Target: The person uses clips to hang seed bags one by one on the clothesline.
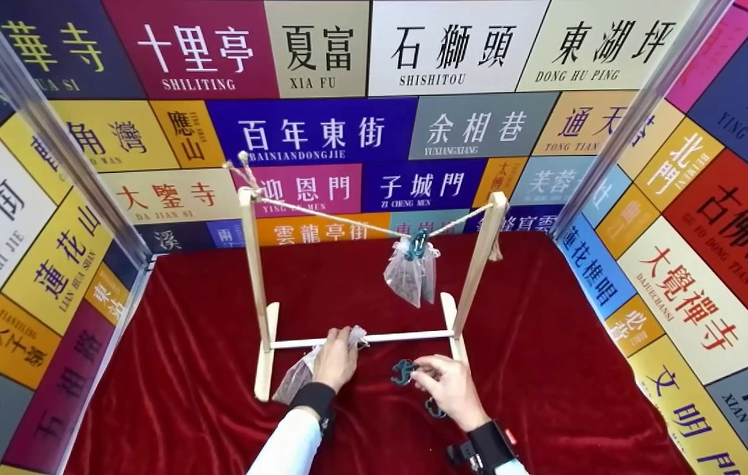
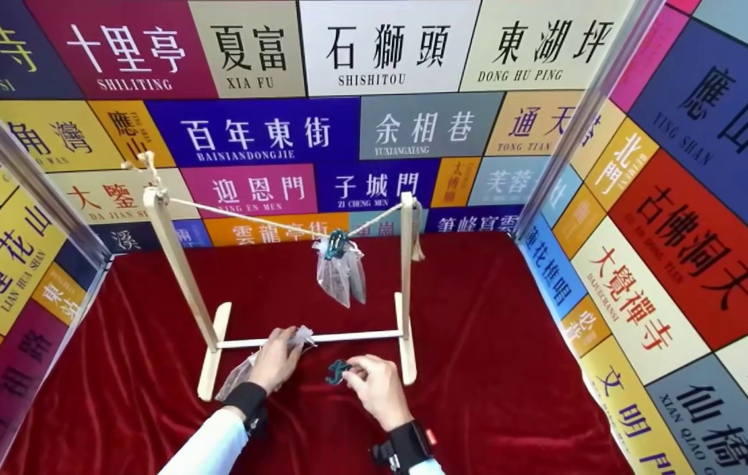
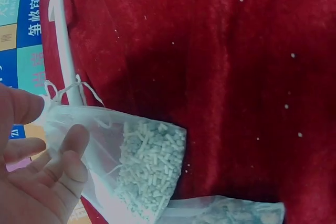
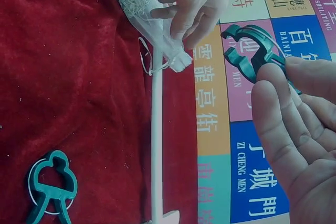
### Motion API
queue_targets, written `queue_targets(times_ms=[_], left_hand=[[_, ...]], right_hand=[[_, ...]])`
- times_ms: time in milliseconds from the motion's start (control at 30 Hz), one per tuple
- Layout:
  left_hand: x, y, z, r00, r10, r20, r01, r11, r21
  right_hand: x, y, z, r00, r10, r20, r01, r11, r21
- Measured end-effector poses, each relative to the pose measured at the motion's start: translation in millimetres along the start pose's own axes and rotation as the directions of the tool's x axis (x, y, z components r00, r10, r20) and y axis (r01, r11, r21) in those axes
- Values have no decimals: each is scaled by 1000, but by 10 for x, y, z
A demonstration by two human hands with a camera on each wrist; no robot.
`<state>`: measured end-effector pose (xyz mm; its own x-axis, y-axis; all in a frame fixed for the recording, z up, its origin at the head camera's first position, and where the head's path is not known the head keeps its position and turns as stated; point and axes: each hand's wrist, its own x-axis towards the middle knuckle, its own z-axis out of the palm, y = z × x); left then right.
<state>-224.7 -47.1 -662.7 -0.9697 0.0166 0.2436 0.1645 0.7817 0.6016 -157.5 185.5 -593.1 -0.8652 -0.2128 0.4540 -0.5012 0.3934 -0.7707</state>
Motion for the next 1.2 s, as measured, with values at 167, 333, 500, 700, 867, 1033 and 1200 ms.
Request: queue_targets(times_ms=[167,333,500,700,867,1033,1200], left_hand=[[-10,-16,-18,998,19,-56,-19,1000,-14],[-71,17,-123,991,35,-131,-40,999,-34],[-163,101,-277,978,68,-196,-83,994,-69],[-222,276,-514,962,94,-255,-140,976,-167],[-174,476,-771,948,114,-298,-192,949,-249],[-78,681,-1027,917,162,-366,-284,907,-310],[50,908,-1233,869,216,-446,-384,862,-331]], right_hand=[[25,-27,-11,1000,10,15,-10,1000,-6],[122,-121,-63,999,-43,16,44,999,-19],[268,-269,-155,991,-137,-6,137,990,-38],[435,-501,-272,978,-206,-40,204,978,-44],[579,-843,-412,964,-249,-91,246,968,-51],[741,-1201,-565,936,-330,-125,320,943,-95],[928,-1190,-681,899,-412,-145,393,908,-145]])
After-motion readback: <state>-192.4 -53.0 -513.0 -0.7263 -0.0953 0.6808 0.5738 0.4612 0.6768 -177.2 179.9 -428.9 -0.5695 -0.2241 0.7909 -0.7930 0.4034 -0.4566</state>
